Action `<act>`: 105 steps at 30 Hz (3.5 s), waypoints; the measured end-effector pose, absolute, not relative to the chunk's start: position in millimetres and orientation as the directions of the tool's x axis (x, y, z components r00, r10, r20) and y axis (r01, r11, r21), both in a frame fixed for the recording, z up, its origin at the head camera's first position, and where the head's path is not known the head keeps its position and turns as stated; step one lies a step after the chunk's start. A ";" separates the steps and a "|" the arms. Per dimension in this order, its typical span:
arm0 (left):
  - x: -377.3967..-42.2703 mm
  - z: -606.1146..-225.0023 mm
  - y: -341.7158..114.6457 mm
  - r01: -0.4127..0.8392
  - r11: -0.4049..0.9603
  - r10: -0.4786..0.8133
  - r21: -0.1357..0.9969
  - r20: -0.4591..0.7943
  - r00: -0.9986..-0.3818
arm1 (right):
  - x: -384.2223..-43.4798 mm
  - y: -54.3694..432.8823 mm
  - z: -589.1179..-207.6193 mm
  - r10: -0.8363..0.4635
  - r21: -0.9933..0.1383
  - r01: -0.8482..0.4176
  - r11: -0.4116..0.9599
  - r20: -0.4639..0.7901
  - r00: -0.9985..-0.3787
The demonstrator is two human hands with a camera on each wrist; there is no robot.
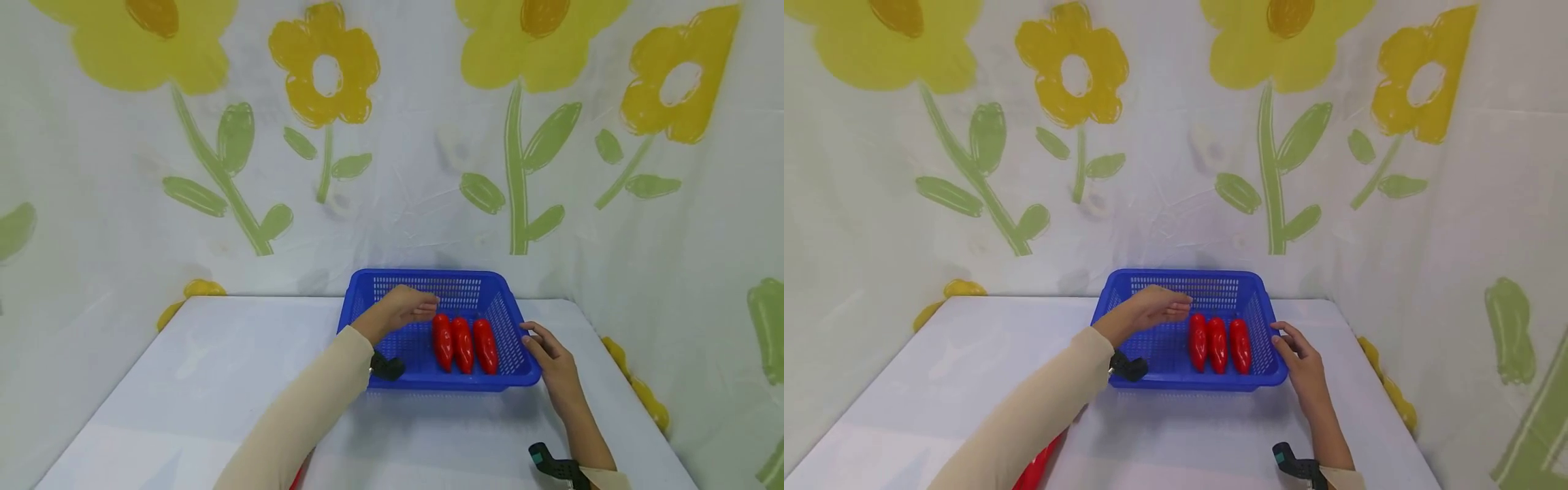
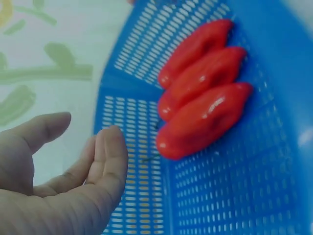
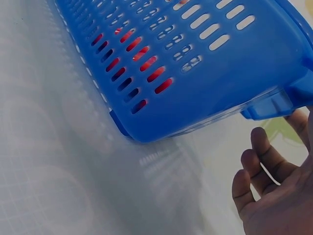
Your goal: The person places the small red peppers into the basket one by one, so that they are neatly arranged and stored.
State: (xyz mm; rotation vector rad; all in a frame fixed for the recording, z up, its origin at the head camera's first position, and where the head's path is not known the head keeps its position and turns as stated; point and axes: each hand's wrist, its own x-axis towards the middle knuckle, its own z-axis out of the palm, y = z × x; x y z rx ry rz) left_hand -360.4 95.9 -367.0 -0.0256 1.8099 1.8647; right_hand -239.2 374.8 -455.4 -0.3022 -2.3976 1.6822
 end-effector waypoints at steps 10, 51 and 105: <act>-339.6 -349.1 47.2 -0.241 0.061 0.439 0.969 -0.243 -0.865 | -238.8 374.1 -452.3 0.271 -0.945 0.034 0.327 0.059 -0.961; -298.1 -394.8 -90.7 -0.268 0.062 0.162 0.961 -0.274 -0.948 | -240.9 374.8 -451.3 0.285 -0.944 0.078 0.321 0.018 -0.958; -284.4 -442.6 -85.8 -0.390 0.546 -0.041 0.742 -0.441 -0.897 | -231.5 374.6 -458.8 0.279 -0.941 0.068 0.331 0.028 -0.960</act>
